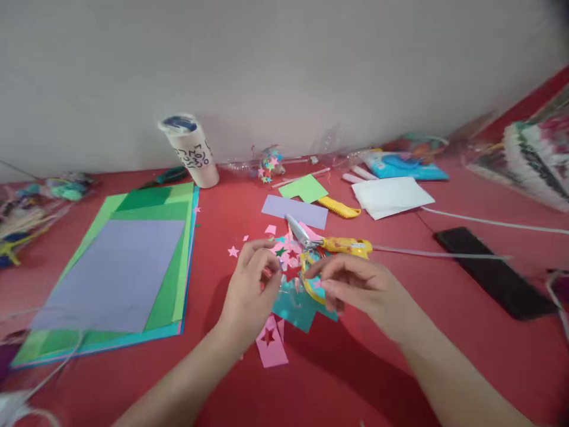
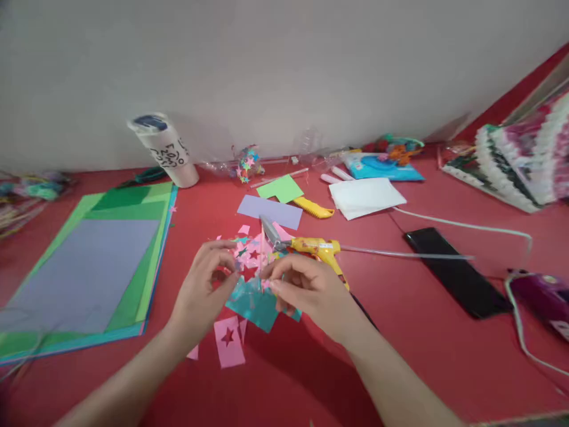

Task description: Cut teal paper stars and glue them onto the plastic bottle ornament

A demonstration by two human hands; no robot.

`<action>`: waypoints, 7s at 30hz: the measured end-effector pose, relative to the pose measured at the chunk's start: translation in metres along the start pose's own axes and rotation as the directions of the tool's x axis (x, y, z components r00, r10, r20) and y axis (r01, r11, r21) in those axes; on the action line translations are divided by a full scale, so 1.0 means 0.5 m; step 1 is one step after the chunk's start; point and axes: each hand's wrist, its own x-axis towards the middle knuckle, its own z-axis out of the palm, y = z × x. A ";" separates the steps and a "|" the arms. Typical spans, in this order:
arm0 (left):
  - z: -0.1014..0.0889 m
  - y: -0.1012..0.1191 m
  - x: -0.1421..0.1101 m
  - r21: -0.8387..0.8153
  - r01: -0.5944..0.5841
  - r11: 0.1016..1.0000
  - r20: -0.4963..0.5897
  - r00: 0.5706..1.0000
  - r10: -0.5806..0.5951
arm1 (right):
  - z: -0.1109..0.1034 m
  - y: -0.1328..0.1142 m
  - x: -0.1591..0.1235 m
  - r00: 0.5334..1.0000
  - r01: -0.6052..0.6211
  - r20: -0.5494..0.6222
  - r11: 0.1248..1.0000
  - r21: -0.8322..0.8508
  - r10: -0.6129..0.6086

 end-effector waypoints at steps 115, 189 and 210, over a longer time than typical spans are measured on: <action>-0.002 0.001 -0.028 -0.208 0.096 0.973 0.068 0.994 -0.084 | 0.048 -0.002 -0.006 0.997 0.033 -0.052 0.954 -0.297 -0.051; 0.009 -0.012 -0.040 -0.156 0.013 0.988 0.029 1.000 -0.008 | 0.075 0.034 -0.007 0.987 0.045 -0.119 0.901 -0.432 -0.106; 0.013 -0.021 -0.047 -0.167 -0.056 0.984 -0.002 0.998 0.056 | 0.070 0.053 -0.017 0.936 0.288 0.039 0.701 -0.653 -0.349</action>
